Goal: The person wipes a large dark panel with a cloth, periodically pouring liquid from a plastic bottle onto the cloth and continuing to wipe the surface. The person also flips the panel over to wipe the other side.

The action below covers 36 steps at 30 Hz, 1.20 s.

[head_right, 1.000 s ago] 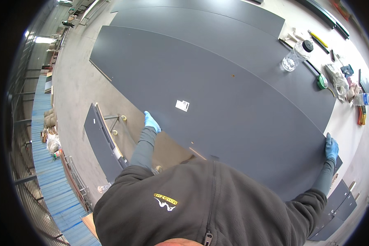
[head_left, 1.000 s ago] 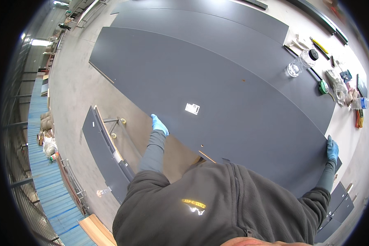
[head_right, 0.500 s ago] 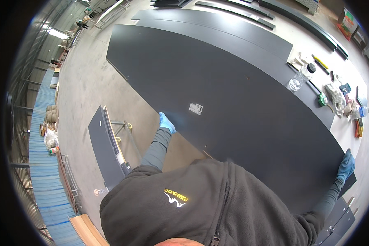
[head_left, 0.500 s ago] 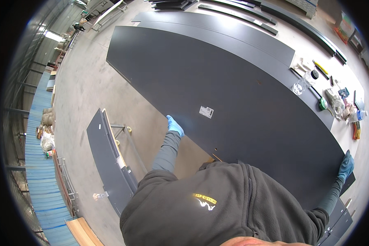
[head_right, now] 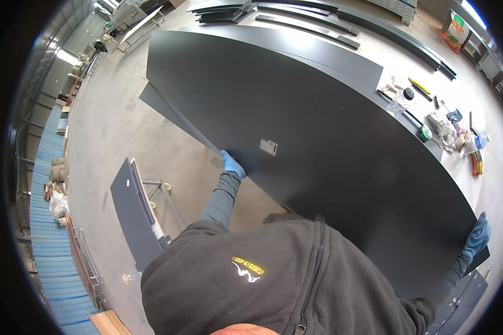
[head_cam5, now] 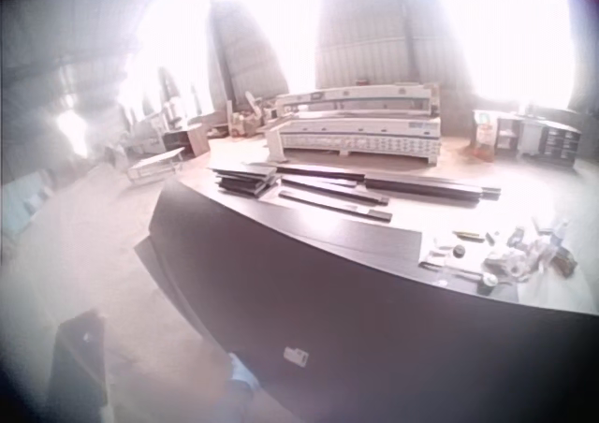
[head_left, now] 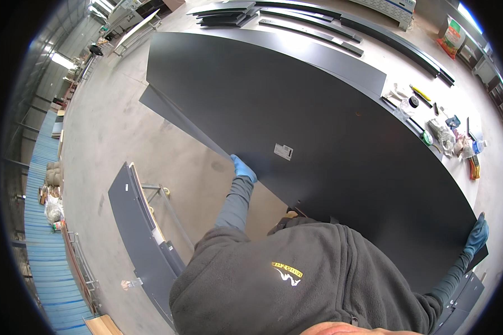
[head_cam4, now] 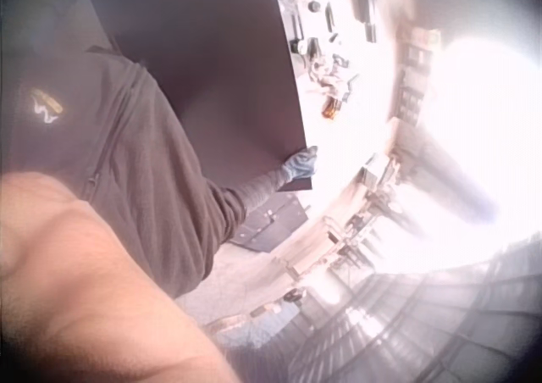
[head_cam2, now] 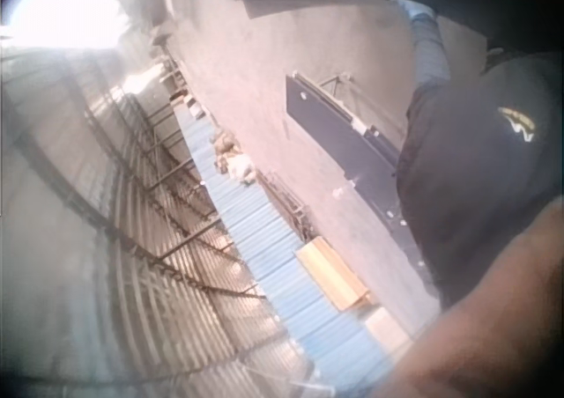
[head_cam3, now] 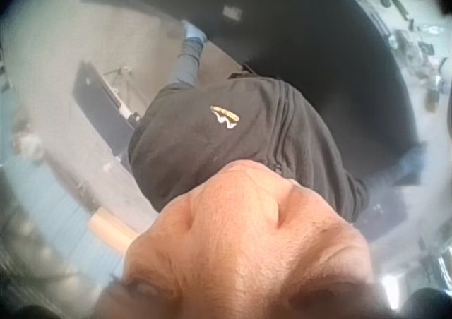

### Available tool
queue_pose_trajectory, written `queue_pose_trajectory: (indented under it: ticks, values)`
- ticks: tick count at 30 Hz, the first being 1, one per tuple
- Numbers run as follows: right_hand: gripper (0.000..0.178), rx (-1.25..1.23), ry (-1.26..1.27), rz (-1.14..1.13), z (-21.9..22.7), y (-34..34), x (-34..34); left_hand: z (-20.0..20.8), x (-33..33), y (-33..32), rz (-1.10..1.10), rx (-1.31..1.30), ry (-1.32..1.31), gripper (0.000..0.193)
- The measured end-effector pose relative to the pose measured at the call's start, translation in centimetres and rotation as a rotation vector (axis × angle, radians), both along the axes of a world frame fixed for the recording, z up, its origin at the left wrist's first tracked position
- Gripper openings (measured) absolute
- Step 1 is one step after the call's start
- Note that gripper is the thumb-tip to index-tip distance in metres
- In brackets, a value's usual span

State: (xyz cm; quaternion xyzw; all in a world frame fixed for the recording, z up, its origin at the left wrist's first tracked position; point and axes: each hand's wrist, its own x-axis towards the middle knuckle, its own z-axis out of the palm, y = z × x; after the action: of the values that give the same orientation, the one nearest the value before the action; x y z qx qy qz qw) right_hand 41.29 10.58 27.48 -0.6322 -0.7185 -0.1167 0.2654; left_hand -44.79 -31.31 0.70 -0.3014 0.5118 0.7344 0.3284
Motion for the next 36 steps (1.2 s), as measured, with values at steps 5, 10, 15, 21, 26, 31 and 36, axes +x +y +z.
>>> queue_pose_trajectory:
  ticks: [5,10,15,21,26,31,36]
  values:
    - [0.074,0.131,0.100,-0.078,5.2,-3.0,0.1,1.1,0.9,2.0,-0.067,0.196,0.086,0.102]
    - [0.067,0.300,0.228,-0.136,9.1,-6.5,2.1,3.2,0.6,6.1,-0.153,0.141,0.005,0.095]
    - [0.051,0.363,0.409,0.061,7.0,-7.8,3.3,13.1,-0.2,9.7,-0.215,0.127,0.247,0.107]
    - [0.050,0.411,0.340,0.111,3.5,-8.8,0.3,29.0,-5.2,8.9,-0.162,0.168,0.475,0.095]
    - [0.048,0.443,0.380,0.265,4.3,-10.2,-3.3,34.1,-5.3,8.4,-0.225,0.124,0.643,0.077]
    - [0.044,0.566,0.280,0.360,5.6,-13.5,-5.4,35.8,-5.6,7.4,-0.498,0.067,0.563,0.069]
    - [0.021,0.614,0.498,-0.101,5.6,-17.9,-7.9,35.4,-6.9,3.8,-0.422,0.066,0.595,0.058]
